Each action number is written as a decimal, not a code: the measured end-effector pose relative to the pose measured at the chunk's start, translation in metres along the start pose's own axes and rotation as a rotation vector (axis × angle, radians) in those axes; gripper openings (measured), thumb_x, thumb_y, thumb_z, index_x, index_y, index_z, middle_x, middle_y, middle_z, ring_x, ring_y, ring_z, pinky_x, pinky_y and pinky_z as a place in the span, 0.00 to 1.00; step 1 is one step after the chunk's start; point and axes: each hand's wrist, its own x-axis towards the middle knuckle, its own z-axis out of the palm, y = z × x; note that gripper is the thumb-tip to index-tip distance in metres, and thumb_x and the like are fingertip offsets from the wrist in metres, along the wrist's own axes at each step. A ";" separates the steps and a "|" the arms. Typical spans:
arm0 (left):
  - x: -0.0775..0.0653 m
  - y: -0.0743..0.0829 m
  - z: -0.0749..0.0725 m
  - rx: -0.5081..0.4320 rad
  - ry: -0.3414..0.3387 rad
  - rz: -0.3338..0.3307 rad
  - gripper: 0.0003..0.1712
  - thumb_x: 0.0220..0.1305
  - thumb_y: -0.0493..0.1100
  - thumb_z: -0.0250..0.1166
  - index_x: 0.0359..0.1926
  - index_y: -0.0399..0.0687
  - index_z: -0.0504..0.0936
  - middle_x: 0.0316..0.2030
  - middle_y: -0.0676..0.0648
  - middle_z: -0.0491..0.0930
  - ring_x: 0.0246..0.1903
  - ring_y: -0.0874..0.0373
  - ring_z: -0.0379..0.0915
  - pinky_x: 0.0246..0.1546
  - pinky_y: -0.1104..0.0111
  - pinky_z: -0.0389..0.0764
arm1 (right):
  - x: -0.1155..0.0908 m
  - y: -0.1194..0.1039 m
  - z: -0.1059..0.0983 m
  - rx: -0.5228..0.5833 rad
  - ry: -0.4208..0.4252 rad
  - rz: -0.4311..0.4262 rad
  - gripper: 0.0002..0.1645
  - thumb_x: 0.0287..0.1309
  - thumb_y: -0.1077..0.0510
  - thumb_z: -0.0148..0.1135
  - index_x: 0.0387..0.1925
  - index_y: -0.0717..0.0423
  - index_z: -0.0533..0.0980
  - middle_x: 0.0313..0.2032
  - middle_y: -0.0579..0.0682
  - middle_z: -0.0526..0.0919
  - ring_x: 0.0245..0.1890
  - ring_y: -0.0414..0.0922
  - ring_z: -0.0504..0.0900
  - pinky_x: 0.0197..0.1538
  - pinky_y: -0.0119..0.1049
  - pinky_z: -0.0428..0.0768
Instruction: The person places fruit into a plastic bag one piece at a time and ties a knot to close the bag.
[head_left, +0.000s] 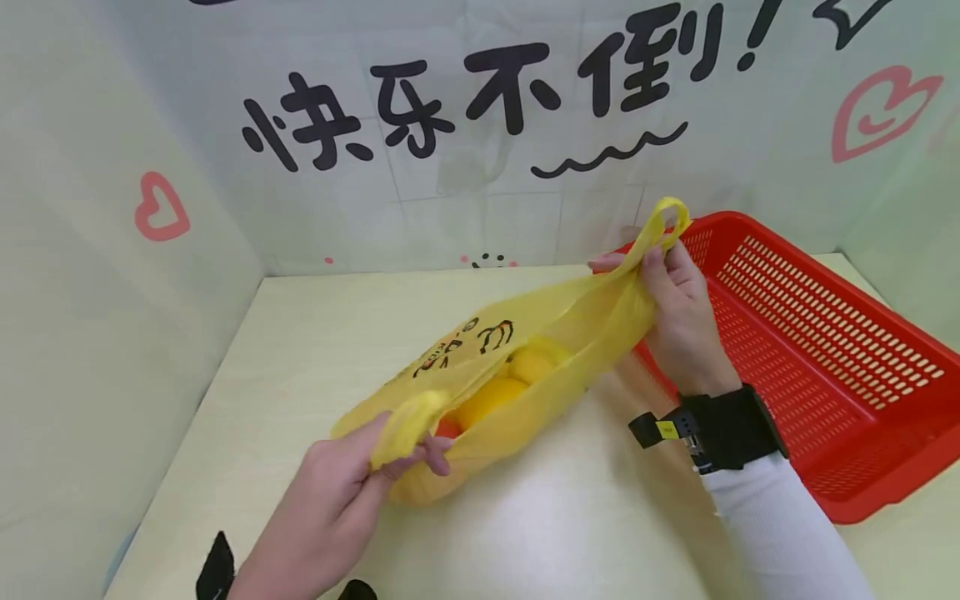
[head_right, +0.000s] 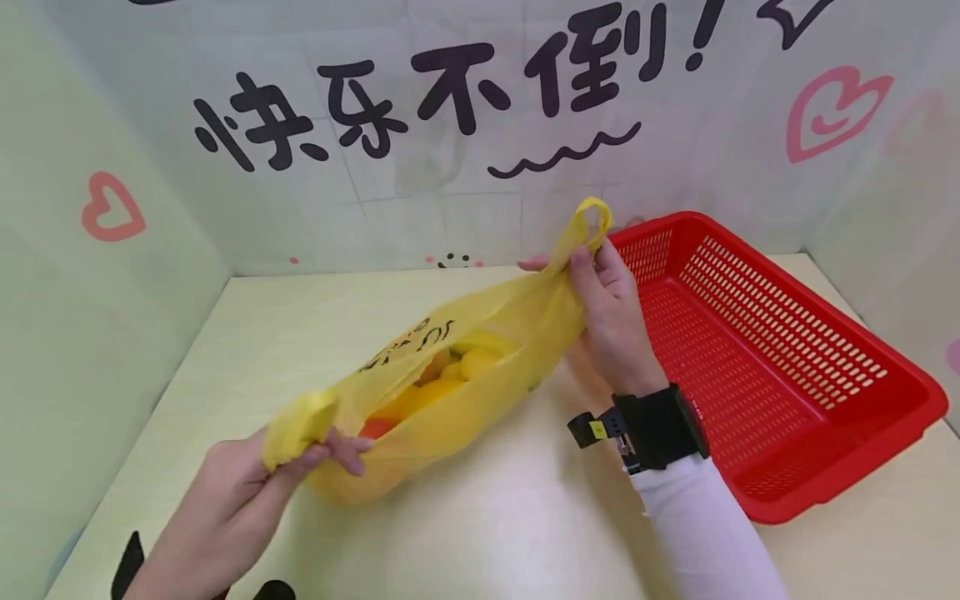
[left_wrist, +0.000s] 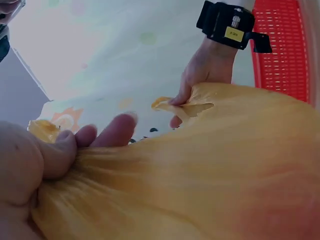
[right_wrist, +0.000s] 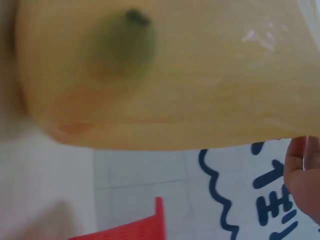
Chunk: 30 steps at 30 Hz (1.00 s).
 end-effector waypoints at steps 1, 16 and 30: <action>0.000 0.001 -0.003 -0.042 0.054 0.012 0.14 0.69 0.29 0.54 0.40 0.53 0.79 0.32 0.59 0.83 0.42 0.65 0.83 0.41 0.75 0.78 | -0.001 -0.006 0.003 0.008 -0.013 -0.031 0.22 0.71 0.52 0.47 0.62 0.53 0.63 0.46 0.50 0.86 0.56 0.47 0.82 0.57 0.35 0.80; 0.055 -0.005 0.002 -0.608 0.371 -0.268 0.14 0.78 0.46 0.46 0.38 0.40 0.69 0.20 0.51 0.67 0.28 0.56 0.84 0.43 0.60 0.84 | -0.008 -0.045 0.020 -0.005 0.144 -0.194 0.21 0.68 0.53 0.52 0.56 0.57 0.62 0.34 0.53 0.70 0.25 0.45 0.79 0.42 0.30 0.84; 0.072 -0.032 0.021 -0.704 0.397 -0.389 0.12 0.79 0.44 0.42 0.42 0.43 0.69 0.21 0.52 0.69 0.25 0.60 0.81 0.45 0.62 0.84 | -0.038 -0.015 -0.027 -0.291 -0.333 -0.001 0.33 0.71 0.40 0.45 0.70 0.51 0.62 0.60 0.47 0.80 0.57 0.46 0.79 0.53 0.32 0.81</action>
